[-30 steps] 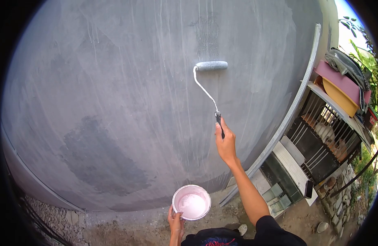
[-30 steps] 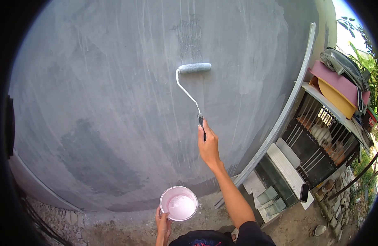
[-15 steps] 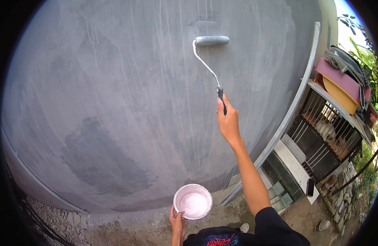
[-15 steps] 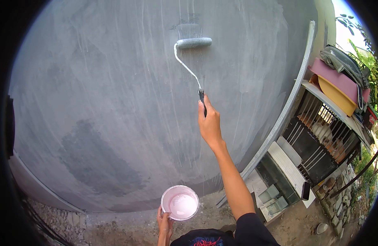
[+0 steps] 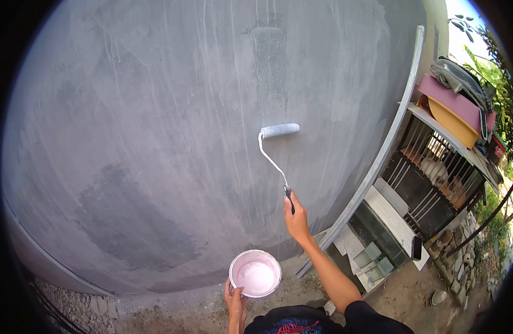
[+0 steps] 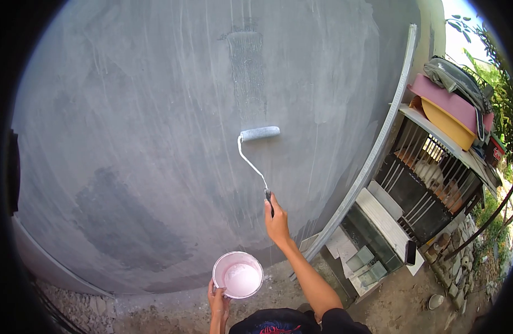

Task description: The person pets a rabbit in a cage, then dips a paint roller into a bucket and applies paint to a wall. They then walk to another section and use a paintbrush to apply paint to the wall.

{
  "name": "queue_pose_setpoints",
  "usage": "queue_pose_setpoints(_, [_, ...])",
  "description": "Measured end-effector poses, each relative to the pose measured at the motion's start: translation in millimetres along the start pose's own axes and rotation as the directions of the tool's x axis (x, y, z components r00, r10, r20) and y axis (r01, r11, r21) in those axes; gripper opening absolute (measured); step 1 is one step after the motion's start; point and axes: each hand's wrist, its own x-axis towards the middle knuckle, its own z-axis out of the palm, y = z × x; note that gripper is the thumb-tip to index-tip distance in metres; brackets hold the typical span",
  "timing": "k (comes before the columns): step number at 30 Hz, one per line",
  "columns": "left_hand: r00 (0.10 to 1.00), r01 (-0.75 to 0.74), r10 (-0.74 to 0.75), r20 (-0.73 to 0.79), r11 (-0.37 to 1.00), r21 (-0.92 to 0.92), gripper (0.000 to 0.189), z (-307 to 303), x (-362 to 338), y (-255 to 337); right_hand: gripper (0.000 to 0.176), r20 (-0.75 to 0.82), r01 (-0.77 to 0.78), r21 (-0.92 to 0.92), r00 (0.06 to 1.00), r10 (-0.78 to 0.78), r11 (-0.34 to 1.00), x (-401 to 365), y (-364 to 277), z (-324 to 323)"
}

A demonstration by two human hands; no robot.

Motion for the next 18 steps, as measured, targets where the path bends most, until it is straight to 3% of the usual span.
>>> queue_pose_setpoints(6, [1.0, -0.004, 0.003, 0.018, 1.0, 0.007, 0.071, 3.3, 0.6, -2.7, 0.048, -0.025, 0.02, 0.065, 1.0, -0.019, 0.998, 98.9, -88.9, -21.6])
queue_pose_setpoints(9, [1.0, -0.004, 0.002, 0.026, 0.999, 0.046, 0.068, 3.7, -3.8, -5.3, 0.048, 0.013, -0.016, 0.009, 1.0, 0.016, 1.0, 128.4, -118.4, -37.1])
queue_pose_setpoints(13, [1.0, -0.012, 0.011, 0.012, 0.998, 0.068, 0.066, -4.1, -2.2, -14.3, 0.048, 0.009, 0.003, -0.008, 1.0, -0.003, 1.0, 120.1, -95.7, -37.5])
queue_pose_setpoints(18, [1.0, -0.005, 0.005, 0.004, 1.0, 0.019, 0.067, -7.5, -1.3, -14.4, 0.045, -0.049, 0.075, -0.028, 0.996, -0.076, 0.997, 41.0, 10.7, -9.6])
